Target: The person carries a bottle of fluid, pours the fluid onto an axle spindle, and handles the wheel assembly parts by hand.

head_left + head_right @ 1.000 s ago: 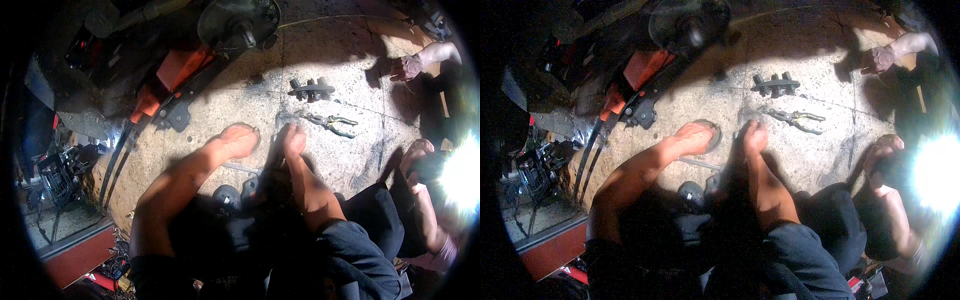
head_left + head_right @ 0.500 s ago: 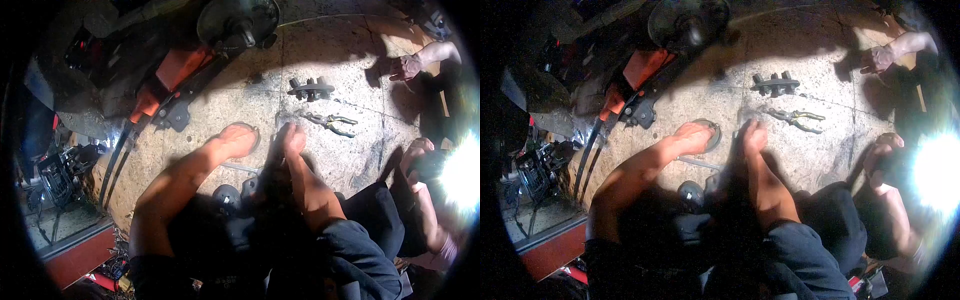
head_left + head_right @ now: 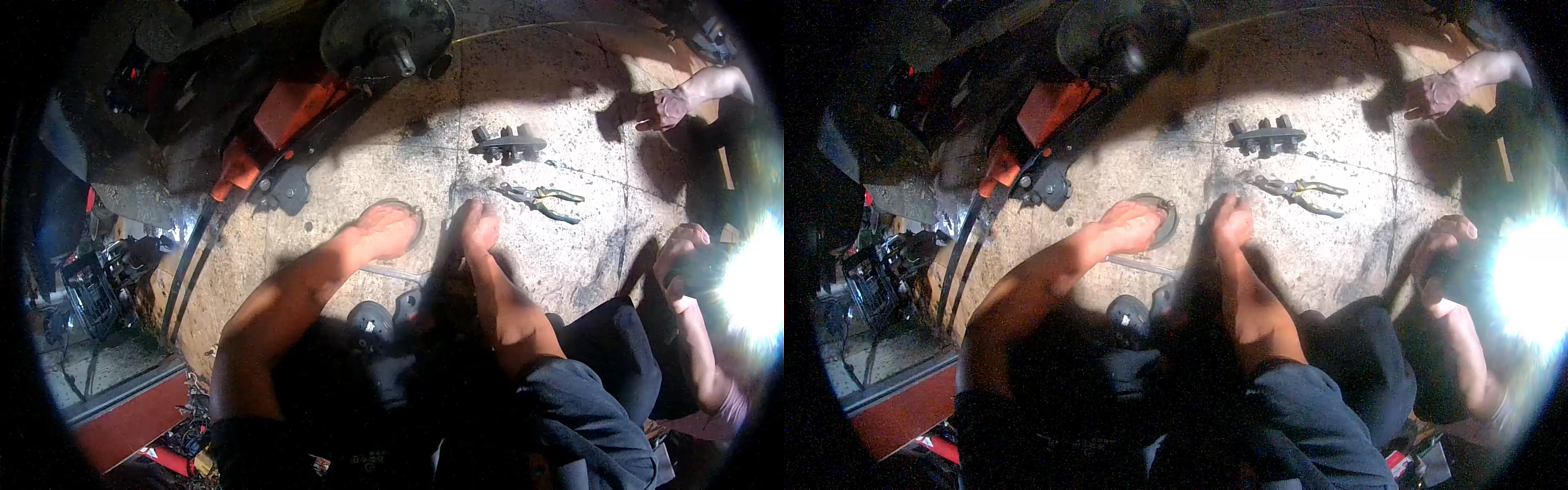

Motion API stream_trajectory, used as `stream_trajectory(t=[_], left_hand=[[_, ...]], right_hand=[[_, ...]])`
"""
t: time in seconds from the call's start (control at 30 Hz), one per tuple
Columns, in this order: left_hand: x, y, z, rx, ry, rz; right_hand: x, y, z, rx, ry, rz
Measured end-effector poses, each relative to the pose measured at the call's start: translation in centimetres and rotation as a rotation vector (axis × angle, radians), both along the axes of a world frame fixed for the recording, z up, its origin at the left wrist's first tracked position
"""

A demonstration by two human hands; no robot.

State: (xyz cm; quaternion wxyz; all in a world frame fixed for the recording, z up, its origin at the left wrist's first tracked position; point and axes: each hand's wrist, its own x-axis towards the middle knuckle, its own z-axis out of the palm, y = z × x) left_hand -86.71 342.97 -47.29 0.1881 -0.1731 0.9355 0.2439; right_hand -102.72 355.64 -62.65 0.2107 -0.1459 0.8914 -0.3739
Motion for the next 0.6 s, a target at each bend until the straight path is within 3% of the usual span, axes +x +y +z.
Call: stream_trajectory(t=[0.27,0.3,0.6], left_hand=[[-1.2,0.5,1.9,-0.008,-0.202,0.03],[-0.9,0.4,1.5,-0.041,-0.091,-0.008],[-1.0,0.6,1.6,-0.061,-0.122,0.005]], right_hand=[[0.1,-0.1,1.9,0.072,-0.003,-0.011],[0.0,-0.2,0.6,0.053,0.031,-0.014],[0.1,-0.5,1.6,0.093,-0.017,-0.048]])
